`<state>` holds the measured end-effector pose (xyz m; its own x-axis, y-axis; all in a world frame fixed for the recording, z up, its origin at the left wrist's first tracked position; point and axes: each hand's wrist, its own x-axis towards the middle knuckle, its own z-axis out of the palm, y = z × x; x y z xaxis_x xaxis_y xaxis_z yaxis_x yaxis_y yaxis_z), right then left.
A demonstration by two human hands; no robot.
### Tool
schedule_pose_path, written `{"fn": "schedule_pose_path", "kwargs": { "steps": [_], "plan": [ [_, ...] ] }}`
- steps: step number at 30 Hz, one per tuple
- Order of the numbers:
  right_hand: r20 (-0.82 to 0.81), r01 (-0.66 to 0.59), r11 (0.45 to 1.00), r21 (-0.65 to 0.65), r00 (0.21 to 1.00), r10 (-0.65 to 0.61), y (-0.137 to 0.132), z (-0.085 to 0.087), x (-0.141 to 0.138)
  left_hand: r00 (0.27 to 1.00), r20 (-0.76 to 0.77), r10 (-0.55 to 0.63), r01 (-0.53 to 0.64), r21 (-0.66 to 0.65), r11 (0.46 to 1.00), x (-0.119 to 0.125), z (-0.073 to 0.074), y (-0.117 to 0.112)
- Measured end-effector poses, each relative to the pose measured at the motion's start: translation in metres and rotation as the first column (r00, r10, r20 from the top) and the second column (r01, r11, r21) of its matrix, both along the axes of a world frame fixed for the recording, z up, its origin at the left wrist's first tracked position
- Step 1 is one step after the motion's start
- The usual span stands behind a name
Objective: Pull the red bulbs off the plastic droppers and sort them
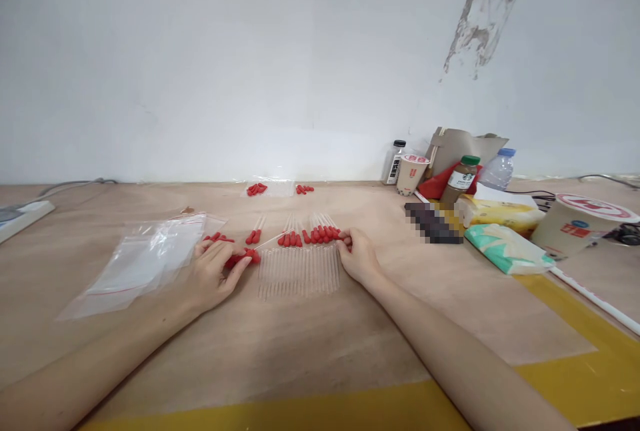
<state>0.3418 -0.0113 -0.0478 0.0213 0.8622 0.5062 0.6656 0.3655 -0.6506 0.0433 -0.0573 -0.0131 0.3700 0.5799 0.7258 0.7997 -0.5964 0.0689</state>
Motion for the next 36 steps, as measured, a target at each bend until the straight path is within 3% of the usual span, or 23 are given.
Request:
{"fn": "schedule_pose_path", "kwargs": {
  "steps": [11,25,27,30,33,36],
  "plan": [
    [-0.136,-0.035,0.996,-0.084,0.990,0.023,0.001,0.007,0.006,1.000,-0.001,0.016,-0.016,-0.007,1.000,-0.002,-0.001,0.001],
    [-0.110,-0.009,0.999,-0.046,0.994,0.004,0.003,0.005,0.008,1.000,-0.005,-0.009,0.009,-0.009,1.000,-0.003,-0.003,0.002],
    [-0.105,0.025,1.000,0.008,0.994,-0.024,-0.002,0.010,0.006,1.000,-0.010,-0.013,0.013,0.000,1.000,-0.003,-0.004,0.002],
    [-0.013,0.014,0.969,0.246,1.000,-0.011,-0.015,0.020,-0.003,0.999,-0.036,-0.019,0.020,0.023,1.000,-0.001,-0.003,0.002],
    [0.204,-0.131,0.889,0.438,0.978,0.044,-0.034,0.030,-0.019,0.997,-0.071,-0.040,0.045,0.062,0.997,0.003,-0.003,-0.001],
    [0.432,-0.296,0.826,0.480,0.899,0.071,-0.047,0.033,-0.037,0.993,-0.092,-0.077,0.086,0.092,0.992,0.008,-0.004,-0.003]
  ]
}}
